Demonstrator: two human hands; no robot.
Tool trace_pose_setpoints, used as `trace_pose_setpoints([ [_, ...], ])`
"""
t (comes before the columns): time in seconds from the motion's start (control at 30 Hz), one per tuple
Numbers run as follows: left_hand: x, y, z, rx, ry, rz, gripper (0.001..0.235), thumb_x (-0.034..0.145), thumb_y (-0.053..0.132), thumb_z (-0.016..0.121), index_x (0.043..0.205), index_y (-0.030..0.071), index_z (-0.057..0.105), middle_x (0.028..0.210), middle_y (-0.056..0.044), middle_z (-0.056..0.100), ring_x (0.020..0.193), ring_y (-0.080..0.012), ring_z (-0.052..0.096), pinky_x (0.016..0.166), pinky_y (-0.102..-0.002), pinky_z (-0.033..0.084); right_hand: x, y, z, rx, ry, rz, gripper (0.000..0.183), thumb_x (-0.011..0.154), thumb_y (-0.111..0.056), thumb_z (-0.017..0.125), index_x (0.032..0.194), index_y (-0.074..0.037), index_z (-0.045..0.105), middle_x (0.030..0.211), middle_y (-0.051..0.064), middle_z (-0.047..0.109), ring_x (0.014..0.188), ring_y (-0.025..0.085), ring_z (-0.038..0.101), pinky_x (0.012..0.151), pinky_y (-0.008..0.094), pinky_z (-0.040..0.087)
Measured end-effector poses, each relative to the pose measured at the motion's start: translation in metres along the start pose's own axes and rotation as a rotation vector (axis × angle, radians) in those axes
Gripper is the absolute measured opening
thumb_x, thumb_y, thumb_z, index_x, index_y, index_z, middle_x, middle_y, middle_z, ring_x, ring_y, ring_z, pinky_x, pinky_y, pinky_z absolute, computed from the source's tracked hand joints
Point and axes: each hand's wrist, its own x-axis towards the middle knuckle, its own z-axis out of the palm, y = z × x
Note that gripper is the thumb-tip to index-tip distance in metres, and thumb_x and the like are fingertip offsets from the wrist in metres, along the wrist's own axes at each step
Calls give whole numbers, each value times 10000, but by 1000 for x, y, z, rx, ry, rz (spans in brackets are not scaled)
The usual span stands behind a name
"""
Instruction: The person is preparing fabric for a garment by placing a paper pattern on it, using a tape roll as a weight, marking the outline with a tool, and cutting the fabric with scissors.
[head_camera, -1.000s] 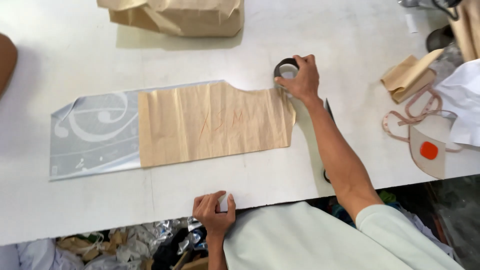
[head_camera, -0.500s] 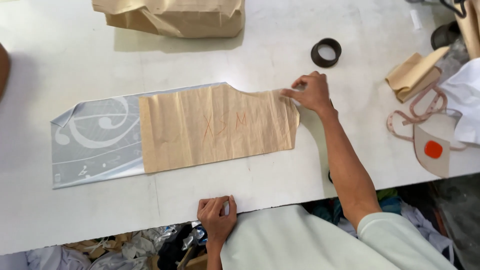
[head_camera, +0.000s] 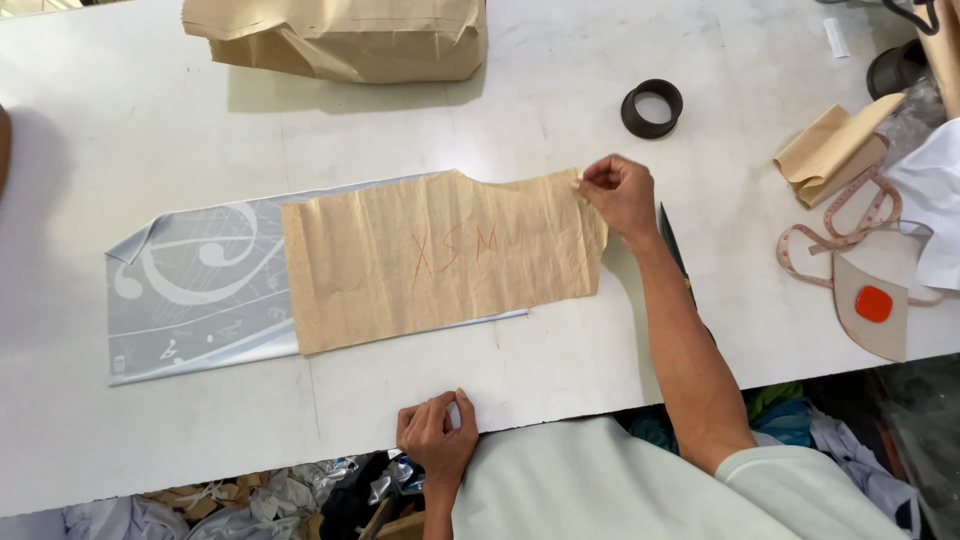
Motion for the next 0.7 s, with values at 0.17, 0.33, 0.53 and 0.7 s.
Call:
trace_pose_setpoints([
  [0.17,-2,2,4,74,33,-16,181,866,119,745,705,149,668,447,82,378,423,-84,425,615,-270,412,63,35,-43,289,177,-156,255,851,21,731,1053,-135,732,800,-62,684,720,-8,633,717,151,513],
  [0.33,1,3,6,124,59,-4,186,869,114,753,701,141,675,447,88,399,432,-83,450,643,-269,443,118,88,-162,215,649,-336,212,838,0,842,1010,-114,797,977,33,784,880,138,743,768,231,621],
  [0.53,19,23,-12,129,53,-7,188,874,154,677,690,183,654,534,89,519,459,-136,505,596,-305,449,203,152,-233,-22,660,-502,267,734,-12,819,989,-88,845,941,84,827,834,225,756,741,332,608],
  [0.7,29,33,-24,156,86,-50,129,825,139,687,699,162,672,603,64,658,481,-131,567,577,-294,440,311,65,-65,36,208,-522,312,743,-63,811,1054,-88,826,1008,105,809,897,244,746,789,347,597],
])
